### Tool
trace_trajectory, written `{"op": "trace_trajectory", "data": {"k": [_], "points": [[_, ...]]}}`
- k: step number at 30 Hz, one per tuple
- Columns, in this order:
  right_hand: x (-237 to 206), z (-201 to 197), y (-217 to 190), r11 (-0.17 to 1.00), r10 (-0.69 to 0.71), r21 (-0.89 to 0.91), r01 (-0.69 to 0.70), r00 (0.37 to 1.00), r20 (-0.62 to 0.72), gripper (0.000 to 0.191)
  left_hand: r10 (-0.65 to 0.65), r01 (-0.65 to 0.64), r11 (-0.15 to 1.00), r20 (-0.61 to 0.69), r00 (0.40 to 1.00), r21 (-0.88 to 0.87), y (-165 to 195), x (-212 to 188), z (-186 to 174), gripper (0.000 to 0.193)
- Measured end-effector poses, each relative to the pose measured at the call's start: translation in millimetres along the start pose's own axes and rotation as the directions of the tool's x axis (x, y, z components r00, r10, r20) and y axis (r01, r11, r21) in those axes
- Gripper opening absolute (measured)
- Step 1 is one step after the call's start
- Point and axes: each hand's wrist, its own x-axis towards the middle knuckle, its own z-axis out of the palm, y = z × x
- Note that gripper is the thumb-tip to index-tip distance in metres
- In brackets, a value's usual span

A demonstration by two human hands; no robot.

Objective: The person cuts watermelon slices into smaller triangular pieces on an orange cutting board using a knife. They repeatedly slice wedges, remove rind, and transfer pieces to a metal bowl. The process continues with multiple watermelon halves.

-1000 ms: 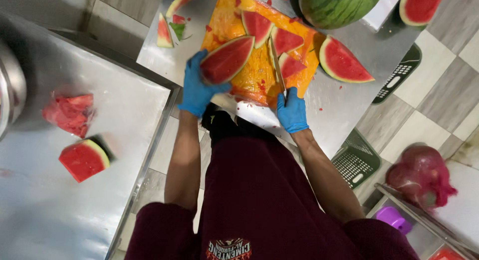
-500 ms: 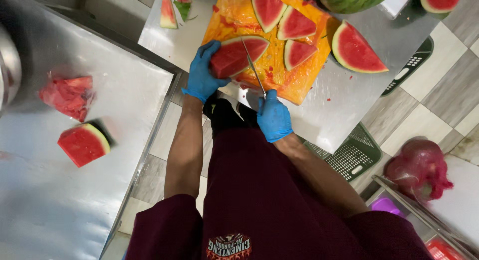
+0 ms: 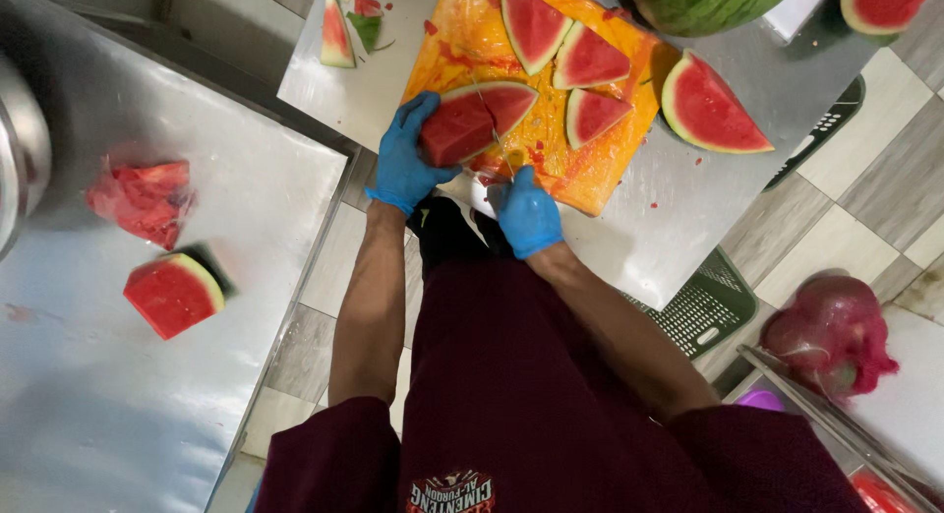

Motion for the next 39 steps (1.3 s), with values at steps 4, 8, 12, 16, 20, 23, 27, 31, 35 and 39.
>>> {"op": "trace_trajectory", "data": {"k": [4,8,12,16,20,23,27,31,35,39], "points": [[32,18,-1,1.000,0.003,-0.030,-0.003,1.000,0.021,0.050,-0.056,0.054,0.997,-0.033,0.998,-0.051,7,-2,3,0.101],[35,-1,16,0.998,-0.059,0.015,0.060,0.997,-0.052,0.030,-0.196,0.145,0.969,-0.264,0.944,-0.199,9,-41,7,0.102],[-9,-43,55,0.976,-0.167,0.151,0.160,0.985,0.038,0.041,-0.457,0.031,0.858,-0.735,0.501,-0.513,2,-116,-4,0.102],[-67,-74,102,0.993,-0.113,0.047,0.112,0.993,0.034,0.024,-0.381,0.240,0.890,-0.921,-0.078,-0.388,-26,-179,-59,0.098],[-91,-86,126,0.972,-0.230,0.064,0.226,0.972,0.052,0.022,-0.417,0.265,0.834,-0.867,-0.271,-0.484,-44,-199,-114,0.109],[-98,-88,131,0.976,-0.217,-0.003,0.217,0.975,-0.044,0.027,-0.248,0.429,0.774,-0.847,-0.470,-0.465,-39,-201,-122,0.116],[-104,-107,147,0.895,0.147,0.446,0.011,0.937,-0.318,0.017,-0.301,0.474,0.781,-0.910,-0.286,-0.407,26,-150,-52,0.058],[-61,-152,187,0.491,0.725,0.871,-0.009,0.558,-0.403,0.027,-0.223,0.048,0.852,-0.279,0.934,-0.521,136,-39,98,0.045],[-21,-192,206,0.236,0.822,0.959,0.160,0.493,-0.285,0.031,0.262,-0.266,0.958,-0.048,0.964,-0.107,213,68,235,0.062],[14,-216,201,-0.316,0.598,0.866,0.389,0.790,-0.136,0.038,-0.304,0.239,0.943,-0.303,0.903,-0.234,221,136,311,0.042]]}}
